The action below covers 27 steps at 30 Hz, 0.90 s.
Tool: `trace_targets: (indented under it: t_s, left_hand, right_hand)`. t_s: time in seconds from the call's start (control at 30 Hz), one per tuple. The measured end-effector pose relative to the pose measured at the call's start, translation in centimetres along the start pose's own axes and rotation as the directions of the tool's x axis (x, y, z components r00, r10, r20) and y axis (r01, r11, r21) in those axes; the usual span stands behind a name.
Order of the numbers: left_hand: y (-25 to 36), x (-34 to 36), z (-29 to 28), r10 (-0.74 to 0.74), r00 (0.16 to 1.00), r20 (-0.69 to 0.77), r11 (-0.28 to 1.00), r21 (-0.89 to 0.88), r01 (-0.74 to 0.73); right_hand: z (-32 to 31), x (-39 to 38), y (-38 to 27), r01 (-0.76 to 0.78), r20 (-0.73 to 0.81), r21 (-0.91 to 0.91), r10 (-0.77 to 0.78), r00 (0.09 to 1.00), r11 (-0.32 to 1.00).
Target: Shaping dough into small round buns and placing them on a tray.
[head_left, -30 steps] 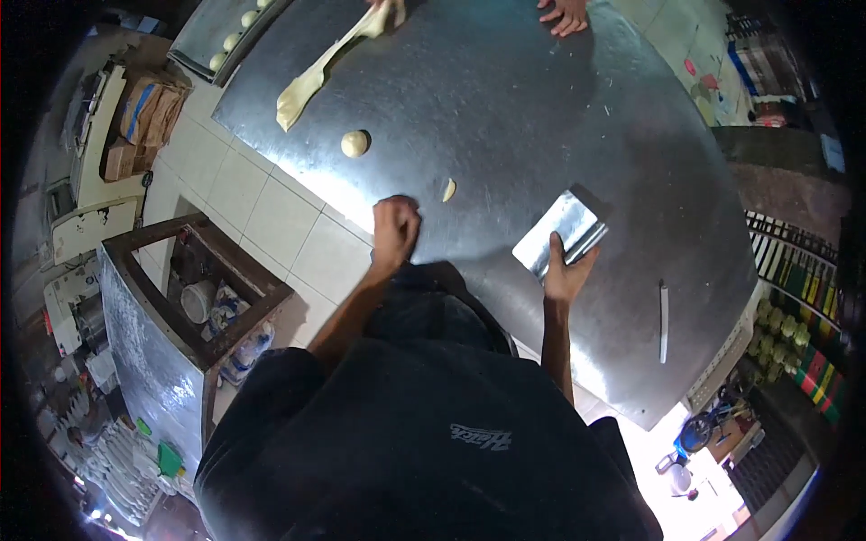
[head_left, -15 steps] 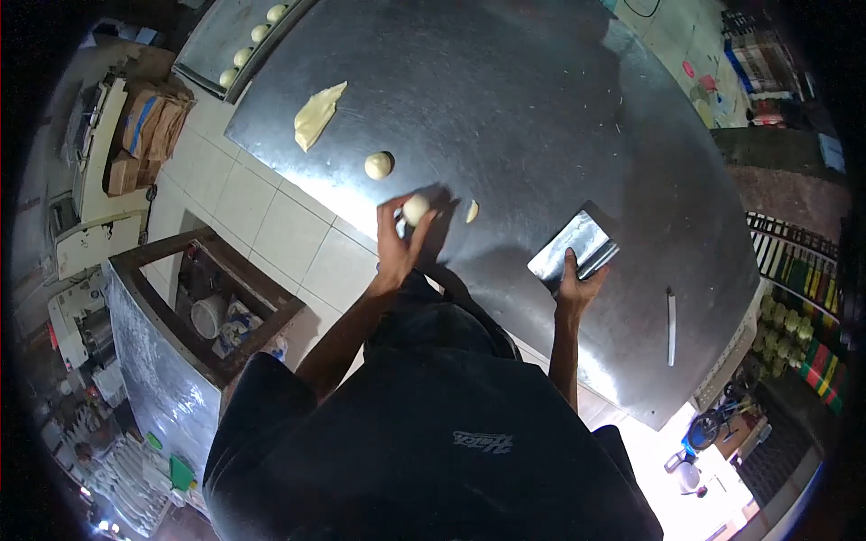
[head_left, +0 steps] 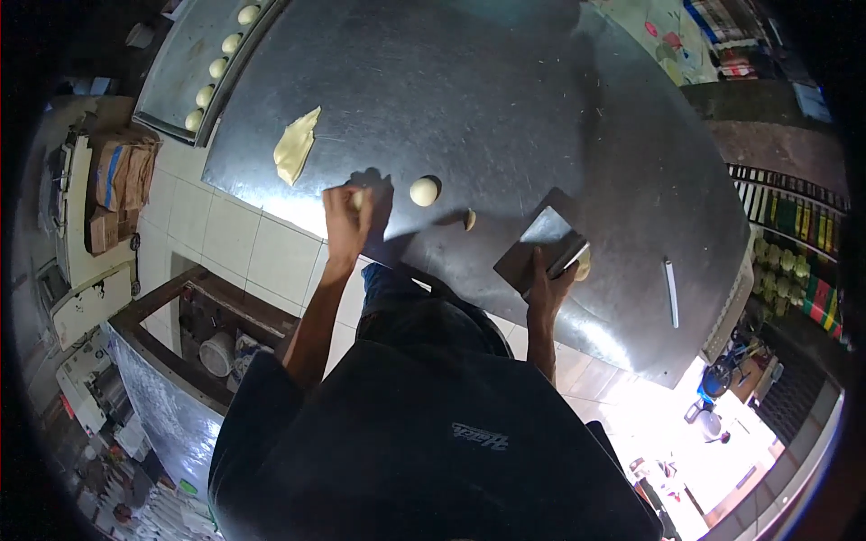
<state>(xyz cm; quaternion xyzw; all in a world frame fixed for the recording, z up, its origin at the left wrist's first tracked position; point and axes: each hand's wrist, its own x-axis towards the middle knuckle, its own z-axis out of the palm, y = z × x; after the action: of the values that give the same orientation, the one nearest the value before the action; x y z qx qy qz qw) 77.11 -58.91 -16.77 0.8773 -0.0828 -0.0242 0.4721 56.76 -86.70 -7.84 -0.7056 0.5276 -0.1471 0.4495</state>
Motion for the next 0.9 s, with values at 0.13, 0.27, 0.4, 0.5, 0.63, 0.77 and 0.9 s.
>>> trace_targets:
  t_s: [0.13,0.27,0.4,0.5,0.63,0.77,0.9]
  left_hand:
    - [0.9,0.8,0.4,0.136,0.957,-0.254,0.856,0.517,0.016]
    - [2.7,-0.5,3.3,-0.011,0.958,-0.285,0.94,0.324,0.107]
    - [2.7,-2.8,3.2,0.158,0.963,-0.22,0.954,0.286,-0.091]
    - [2.5,-1.7,2.2,0.06,0.887,-0.458,0.948,0.305,0.093]
    - [3.3,-2.6,3.4,0.027,0.94,-0.339,0.986,0.163,0.031]
    - [2.0,-4.0,3.0,-0.222,0.931,-0.291,0.925,0.239,0.295]
    - [3.4,-2.7,3.8,-0.001,0.866,-0.5,0.982,0.162,0.095]
  right_hand:
    - [-0.9,0.7,1.4,-0.062,-0.052,0.05,0.065,0.997,0.997]
    - [-1.8,2.9,2.2,-0.063,0.026,0.159,0.06,0.998,0.985]
    - [-3.0,4.6,1.7,0.093,0.018,0.337,-0.105,0.994,0.937]
    - [-4.8,5.2,0.9,0.248,0.042,0.247,-0.267,0.963,0.937]
    - [-5.4,5.9,1.4,0.188,0.114,0.271,-0.225,0.968,0.944]
    - [-5.7,7.1,2.9,0.305,0.142,0.388,-0.383,0.913,0.87]
    - [-5.5,6.5,3.1,0.293,0.081,0.262,-0.324,0.943,0.919]
